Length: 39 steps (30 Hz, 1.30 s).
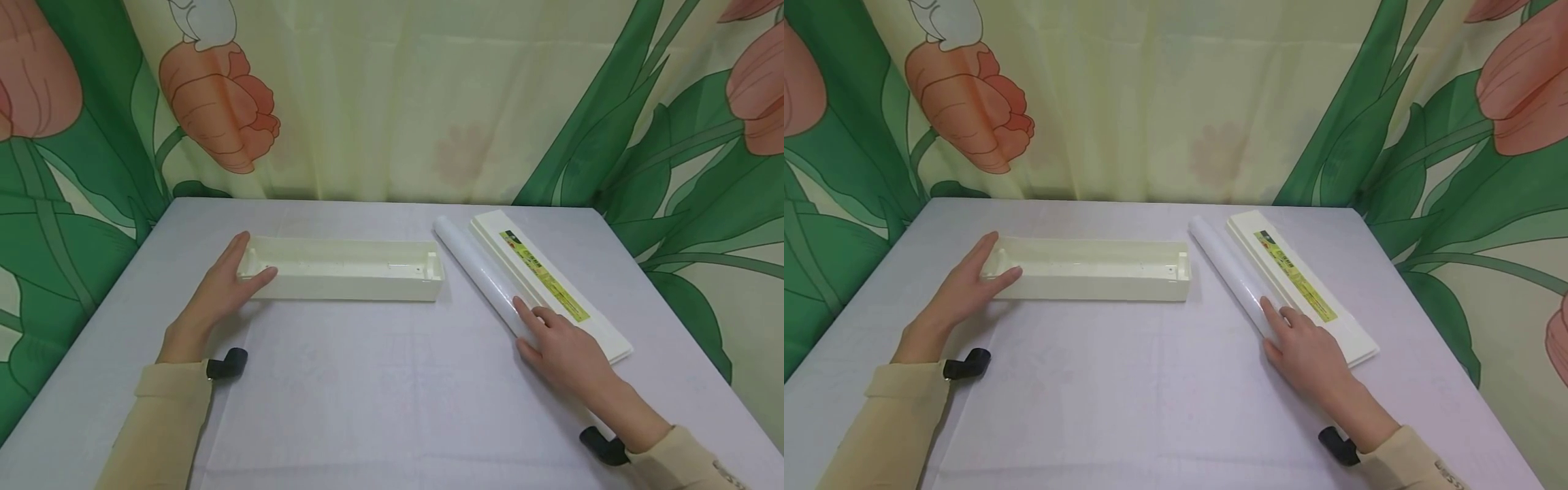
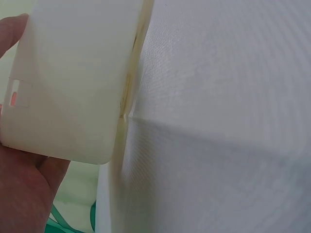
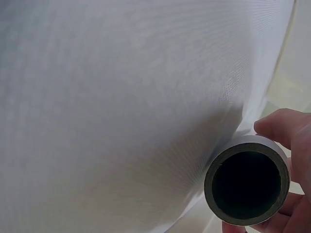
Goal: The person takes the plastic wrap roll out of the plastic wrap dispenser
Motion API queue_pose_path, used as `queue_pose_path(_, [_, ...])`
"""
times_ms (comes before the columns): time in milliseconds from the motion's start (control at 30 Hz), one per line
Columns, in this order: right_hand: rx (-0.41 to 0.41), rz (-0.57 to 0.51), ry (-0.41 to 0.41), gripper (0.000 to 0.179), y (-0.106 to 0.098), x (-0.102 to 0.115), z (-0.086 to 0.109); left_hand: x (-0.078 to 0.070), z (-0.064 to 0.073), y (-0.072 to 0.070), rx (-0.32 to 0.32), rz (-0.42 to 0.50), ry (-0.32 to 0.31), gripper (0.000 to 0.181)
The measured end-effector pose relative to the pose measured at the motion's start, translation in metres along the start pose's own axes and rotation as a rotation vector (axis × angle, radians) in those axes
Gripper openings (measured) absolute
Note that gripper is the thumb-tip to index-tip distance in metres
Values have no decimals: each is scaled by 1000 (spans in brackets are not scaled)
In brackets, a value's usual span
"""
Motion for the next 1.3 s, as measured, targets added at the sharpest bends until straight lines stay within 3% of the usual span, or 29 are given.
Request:
queue_pose_path(733, [-35, -9, -20, 70, -1, -3, 0, -1, 1, -1, -4, 0, 19, 103])
queue_pose_path(967, [31, -16, 18, 73, -8, -6, -4, -1, 0, 0, -2, 8, 11, 103])
queue_pose_path(1300, [45, 10, 84, 75, -22, -9, -12, 0, 0, 0, -7, 11, 10, 102])
Point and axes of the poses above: each hand's wrist, its own z-axis away from the middle knuckle, its own y-axis out of the palm, x = y × z, the point moved 3 cm from there along -z, towards the middle knuckle, and after that the axes turned 6 degrees about z, right-handed, at the moved point
